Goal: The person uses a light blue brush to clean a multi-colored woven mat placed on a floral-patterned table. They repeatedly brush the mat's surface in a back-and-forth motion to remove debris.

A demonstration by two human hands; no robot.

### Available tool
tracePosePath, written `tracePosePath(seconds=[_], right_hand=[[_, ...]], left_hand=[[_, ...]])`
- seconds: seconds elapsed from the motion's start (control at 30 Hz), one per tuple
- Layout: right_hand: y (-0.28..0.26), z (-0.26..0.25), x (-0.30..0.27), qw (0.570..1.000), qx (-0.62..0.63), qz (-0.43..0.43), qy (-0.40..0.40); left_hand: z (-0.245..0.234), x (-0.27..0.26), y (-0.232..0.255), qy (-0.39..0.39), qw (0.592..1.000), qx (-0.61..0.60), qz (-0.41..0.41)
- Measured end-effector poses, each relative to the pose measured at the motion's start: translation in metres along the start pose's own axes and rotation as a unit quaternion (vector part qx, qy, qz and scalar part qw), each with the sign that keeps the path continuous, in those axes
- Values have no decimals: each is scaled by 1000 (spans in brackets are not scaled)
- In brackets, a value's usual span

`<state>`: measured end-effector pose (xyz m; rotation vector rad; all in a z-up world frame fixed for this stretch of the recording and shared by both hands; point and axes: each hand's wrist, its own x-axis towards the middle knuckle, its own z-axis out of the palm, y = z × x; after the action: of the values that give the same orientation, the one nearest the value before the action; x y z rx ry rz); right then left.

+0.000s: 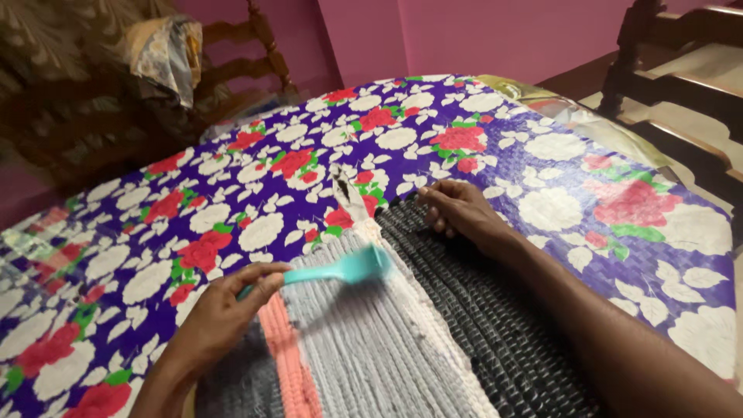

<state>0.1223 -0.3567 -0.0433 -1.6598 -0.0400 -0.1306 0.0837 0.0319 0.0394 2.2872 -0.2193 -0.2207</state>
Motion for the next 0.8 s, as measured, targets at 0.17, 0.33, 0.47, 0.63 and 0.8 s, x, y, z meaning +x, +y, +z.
tracePosePath(seconds=[0.17, 0.33, 0.47, 0.63, 0.8], right_hand=[[5, -5, 5, 998, 62, -13, 8], [6, -8, 6, 994, 108, -8, 20], [2, -6, 4, 996, 87, -8, 20], [3, -8, 6, 996, 82, -12, 22], [2, -5, 5, 997, 66, 8, 33]], left_hand=[[24, -1, 25, -181, 978, -14, 105], [24, 30, 17, -137, 990, -22, 32], [9, 77, -15, 103, 994, -14, 24], [22, 79, -30, 115, 981, -149, 52], [65, 60, -2, 125, 963, -44, 233]])
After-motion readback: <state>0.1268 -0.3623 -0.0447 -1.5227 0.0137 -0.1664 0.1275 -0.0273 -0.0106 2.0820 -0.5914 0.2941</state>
